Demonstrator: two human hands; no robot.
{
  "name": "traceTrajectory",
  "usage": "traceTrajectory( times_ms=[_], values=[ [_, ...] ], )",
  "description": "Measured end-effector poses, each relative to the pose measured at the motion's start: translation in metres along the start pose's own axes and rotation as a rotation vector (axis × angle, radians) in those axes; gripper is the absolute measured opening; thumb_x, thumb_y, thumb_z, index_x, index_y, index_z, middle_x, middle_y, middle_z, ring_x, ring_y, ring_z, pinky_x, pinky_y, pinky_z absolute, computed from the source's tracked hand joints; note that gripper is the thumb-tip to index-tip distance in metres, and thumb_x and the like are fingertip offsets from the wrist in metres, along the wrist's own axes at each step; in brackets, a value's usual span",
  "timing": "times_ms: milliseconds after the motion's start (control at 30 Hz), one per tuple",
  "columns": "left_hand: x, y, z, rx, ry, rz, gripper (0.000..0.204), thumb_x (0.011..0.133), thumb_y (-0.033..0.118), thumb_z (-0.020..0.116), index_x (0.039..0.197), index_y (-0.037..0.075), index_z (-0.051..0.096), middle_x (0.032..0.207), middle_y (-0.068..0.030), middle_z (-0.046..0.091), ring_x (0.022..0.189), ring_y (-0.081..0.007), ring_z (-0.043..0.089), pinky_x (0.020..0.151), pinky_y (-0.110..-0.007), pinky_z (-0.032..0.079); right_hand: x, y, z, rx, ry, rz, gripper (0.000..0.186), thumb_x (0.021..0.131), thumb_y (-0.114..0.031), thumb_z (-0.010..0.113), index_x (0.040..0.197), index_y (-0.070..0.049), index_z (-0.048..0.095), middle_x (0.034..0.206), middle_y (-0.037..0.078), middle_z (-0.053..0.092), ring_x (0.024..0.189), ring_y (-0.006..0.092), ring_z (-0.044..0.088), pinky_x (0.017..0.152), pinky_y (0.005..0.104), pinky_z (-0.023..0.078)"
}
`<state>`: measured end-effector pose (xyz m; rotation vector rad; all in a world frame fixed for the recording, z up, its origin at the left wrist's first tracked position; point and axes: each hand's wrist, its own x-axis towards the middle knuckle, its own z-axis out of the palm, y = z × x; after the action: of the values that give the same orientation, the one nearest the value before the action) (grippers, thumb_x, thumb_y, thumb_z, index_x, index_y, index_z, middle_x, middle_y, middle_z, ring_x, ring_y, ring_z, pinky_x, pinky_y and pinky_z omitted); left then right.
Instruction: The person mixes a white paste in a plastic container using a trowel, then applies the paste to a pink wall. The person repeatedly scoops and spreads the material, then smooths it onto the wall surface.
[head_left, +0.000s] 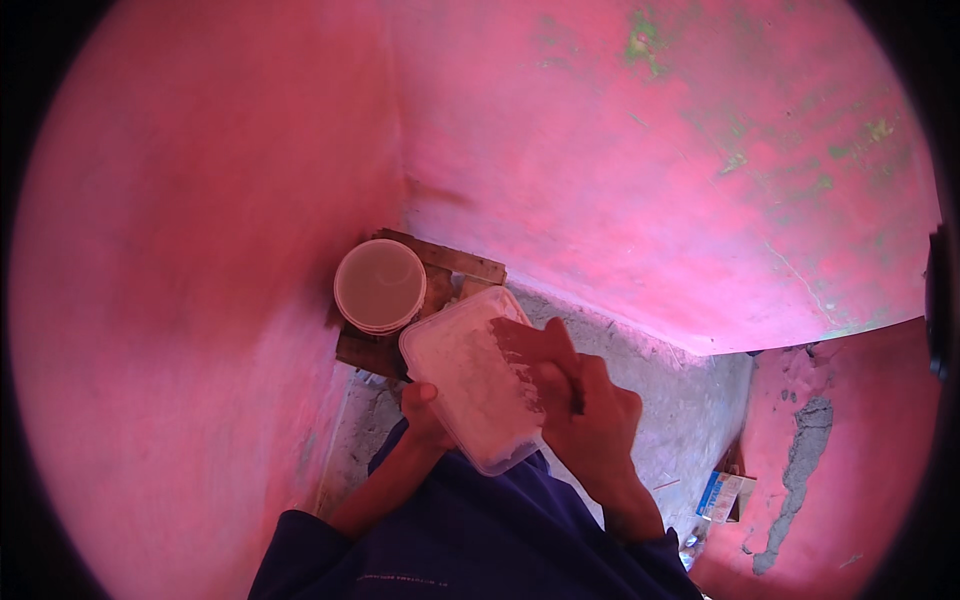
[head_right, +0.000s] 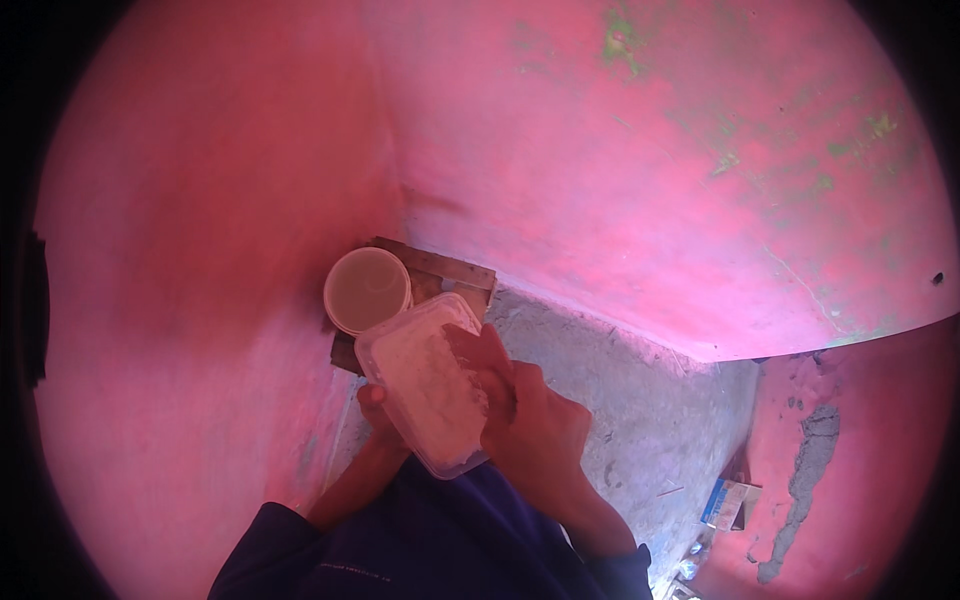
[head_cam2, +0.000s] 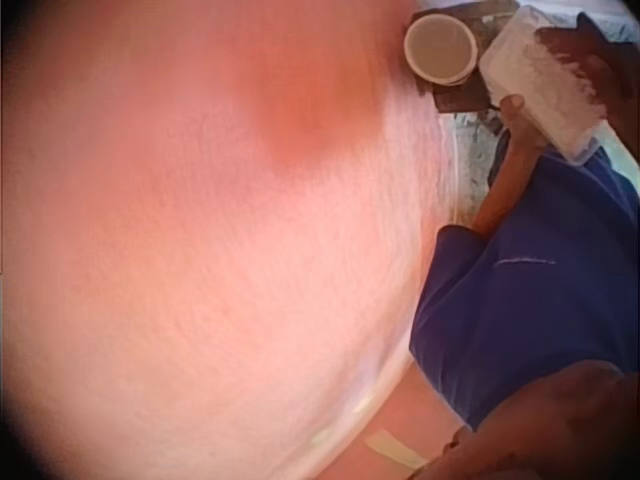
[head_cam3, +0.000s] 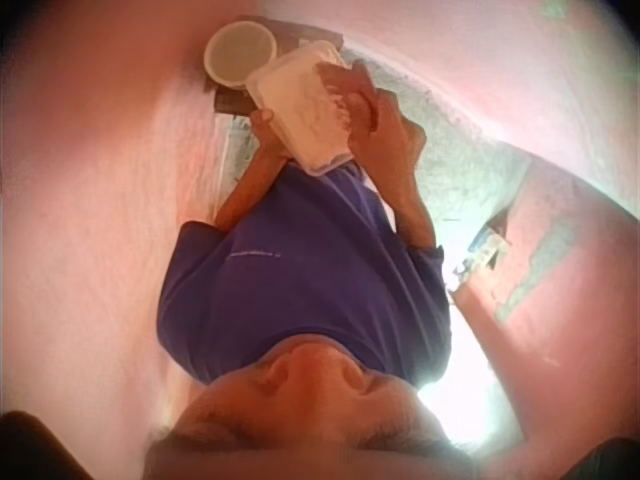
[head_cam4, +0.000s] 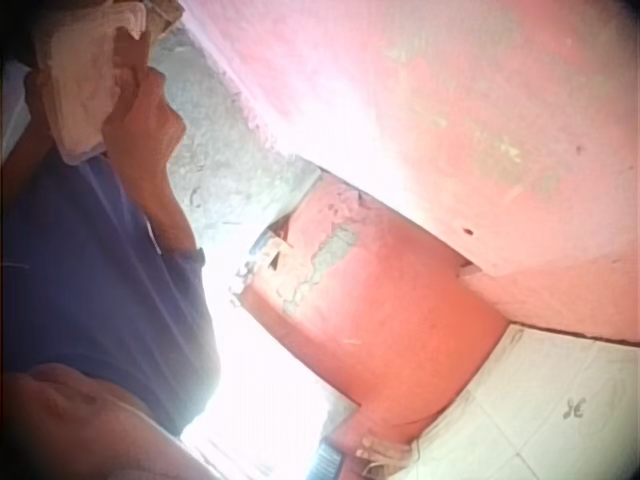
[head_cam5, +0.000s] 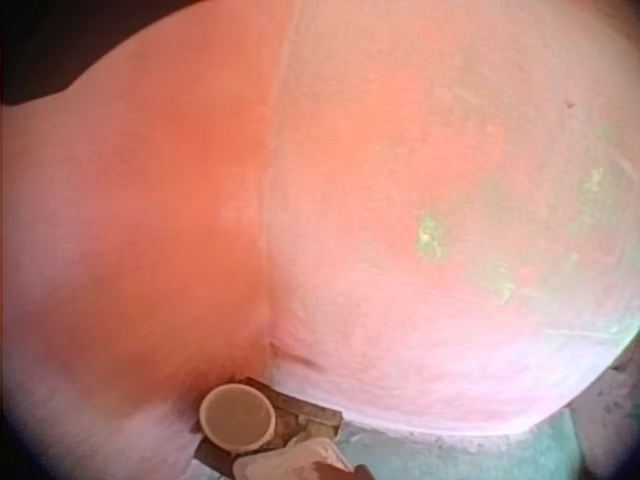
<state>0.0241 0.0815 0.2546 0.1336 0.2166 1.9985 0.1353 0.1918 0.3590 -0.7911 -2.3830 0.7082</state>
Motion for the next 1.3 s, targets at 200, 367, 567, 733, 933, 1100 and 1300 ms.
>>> traceTrajectory(
  times_ms=[200, 367, 567, 733, 933, 1100, 1300],
  values=[
    [0.002, -0.001, 0.004, 0.010, 0.003, 0.017, 0.097, 0.063, 0.041, 0.069, 0.142, 0.002, 0.028, 0.133, -0.0192, 0.046, 0.119, -0.0341, 0.051, 0.099, -0.048, 0.045, 0.004, -0.002, 0.005, -0.033, 0.061, -0.057, 0.012, 0.084, -0.012, 0.069, 0.087, -0.005, 0.059, 0.062, 0.012, 0.063, 0.048, 0.0262, 0.061, 0.043, 0.0337, 0.045],
    [-0.002, -0.006, -0.008, -0.014, 0.019, 0.034, 0.090, 0.066, 0.039, 0.068, 0.140, 0.002, 0.031, 0.130, -0.0186, 0.048, 0.117, -0.0327, 0.052, 0.098, -0.045, 0.045, -0.004, -0.002, 0.024, -0.094, -0.017, -0.053, 0.013, 0.084, -0.012, 0.068, 0.084, -0.006, 0.056, 0.061, 0.011, 0.063, 0.050, 0.0297, 0.062, 0.042, 0.0373, 0.045],
    [-0.010, -0.005, -0.014, -0.027, 0.017, 0.024, 0.087, 0.068, 0.040, 0.067, 0.138, 0.001, 0.033, 0.128, -0.0189, 0.050, 0.114, -0.0319, 0.054, 0.097, -0.043, 0.047, -0.012, -0.007, 0.026, -0.041, -0.121, -0.108, 0.013, 0.083, -0.012, 0.067, 0.089, -0.005, 0.058, 0.065, 0.013, 0.065, 0.053, 0.0299, 0.064, 0.044, 0.0368, 0.047],
    [-0.013, -0.006, -0.044, -0.041, -0.012, -0.034, 0.092, 0.066, 0.045, 0.065, 0.140, 0.001, 0.031, 0.128, -0.0205, 0.049, 0.112, -0.0353, 0.055, 0.097, -0.045, 0.047, -0.011, -0.018, 0.012, 0.072, -0.111, -0.088, 0.014, 0.083, -0.014, 0.066, 0.091, -0.005, 0.058, 0.070, 0.012, 0.066, 0.055, 0.0302, 0.064, 0.046, 0.0377, 0.049],
    [-0.006, -0.005, -0.022, 0.047, -0.008, -0.010, 0.092, 0.065, 0.047, 0.064, 0.138, 0.000, 0.033, 0.125, -0.0217, 0.051, 0.112, -0.0338, 0.056, 0.095, -0.044, 0.048, -0.006, -0.020, 0.008, 0.118, -0.153, -0.007, 0.014, 0.084, -0.015, 0.066, 0.087, -0.004, 0.059, 0.066, 0.013, 0.064, 0.053, 0.0308, 0.064, 0.045, 0.0380, 0.049],
    [0.001, -0.002, -0.026, 0.083, -0.170, -0.065, 0.088, 0.066, 0.046, 0.064, 0.136, 0.001, 0.037, 0.126, -0.0200, 0.051, 0.109, -0.0313, 0.056, 0.095, -0.042, 0.048, -0.014, -0.015, 0.027, 0.021, -0.103, -0.068, 0.015, 0.084, -0.015, 0.068, 0.085, -0.004, 0.058, 0.059, 0.014, 0.061, 0.049, 0.0325, 0.062, 0.044, 0.0401, 0.048],
    [-0.004, -0.009, -0.022, -0.016, -0.070, -0.021, 0.086, 0.068, 0.041, 0.066, 0.137, 0.000, 0.034, 0.130, -0.0196, 0.049, 0.114, -0.0319, 0.054, 0.097, -0.043, 0.047, -0.009, -0.012, 0.024, -0.051, -0.081, -0.080, 0.016, 0.083, -0.015, 0.068, 0.084, -0.006, 0.056, 0.057, 0.013, 0.060, 0.048, 0.0324, 0.061, 0.043, 0.0404, 0.047]
  ],
)
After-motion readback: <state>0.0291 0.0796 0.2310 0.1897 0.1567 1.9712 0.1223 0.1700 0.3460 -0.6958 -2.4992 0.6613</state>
